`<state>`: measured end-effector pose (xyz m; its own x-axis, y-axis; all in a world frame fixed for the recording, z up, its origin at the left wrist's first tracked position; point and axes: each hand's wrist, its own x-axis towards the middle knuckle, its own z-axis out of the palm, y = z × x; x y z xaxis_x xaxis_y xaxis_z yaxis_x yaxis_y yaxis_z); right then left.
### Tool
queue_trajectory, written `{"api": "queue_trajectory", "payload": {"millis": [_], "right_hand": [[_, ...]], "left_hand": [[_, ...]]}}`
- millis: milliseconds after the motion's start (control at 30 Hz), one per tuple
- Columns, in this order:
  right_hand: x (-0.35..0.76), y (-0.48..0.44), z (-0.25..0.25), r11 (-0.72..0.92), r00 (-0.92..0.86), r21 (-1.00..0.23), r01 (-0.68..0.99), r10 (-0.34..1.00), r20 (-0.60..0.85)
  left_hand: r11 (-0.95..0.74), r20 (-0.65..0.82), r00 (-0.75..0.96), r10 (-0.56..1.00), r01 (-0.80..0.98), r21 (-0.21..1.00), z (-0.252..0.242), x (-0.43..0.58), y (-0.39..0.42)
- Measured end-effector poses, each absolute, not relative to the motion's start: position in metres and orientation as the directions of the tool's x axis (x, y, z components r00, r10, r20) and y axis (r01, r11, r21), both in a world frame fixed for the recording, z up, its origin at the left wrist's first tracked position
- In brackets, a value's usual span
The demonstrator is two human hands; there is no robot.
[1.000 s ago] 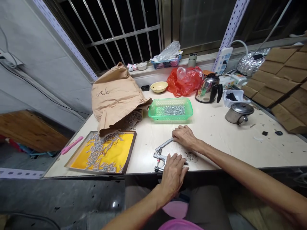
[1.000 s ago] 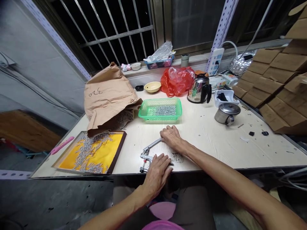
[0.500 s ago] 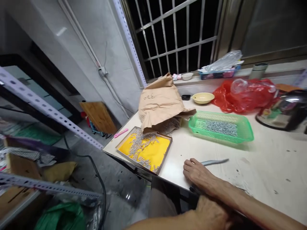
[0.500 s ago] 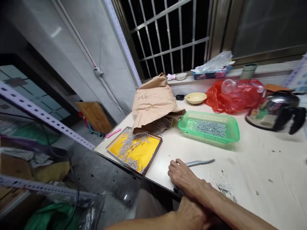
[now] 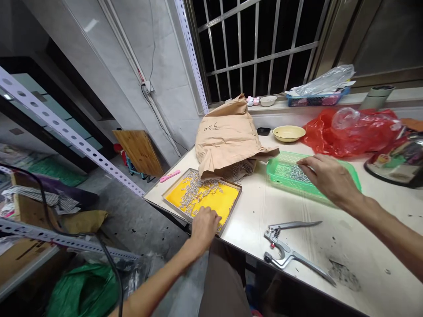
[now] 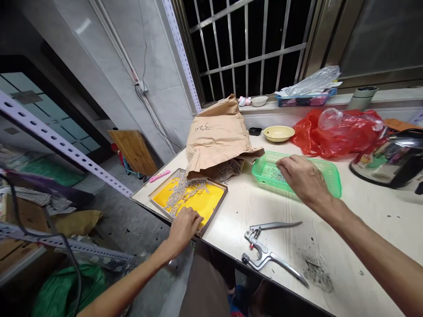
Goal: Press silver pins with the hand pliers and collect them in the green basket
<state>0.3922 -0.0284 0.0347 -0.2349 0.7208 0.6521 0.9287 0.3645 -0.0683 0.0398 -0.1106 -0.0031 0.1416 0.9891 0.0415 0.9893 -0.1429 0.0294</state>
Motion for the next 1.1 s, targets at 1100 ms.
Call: {"api": "queue_trajectory", "payload": {"millis": [1100], "right_hand": [[0.358, -0.204, -0.056, 0.194, -0.154, -0.266, 0.944, 0.974, 0.165]], "left_hand": [[-0.208, -0.304, 0.432, 0.849, 0.802, 0.560, -0.015, 0.153, -0.105]]}}
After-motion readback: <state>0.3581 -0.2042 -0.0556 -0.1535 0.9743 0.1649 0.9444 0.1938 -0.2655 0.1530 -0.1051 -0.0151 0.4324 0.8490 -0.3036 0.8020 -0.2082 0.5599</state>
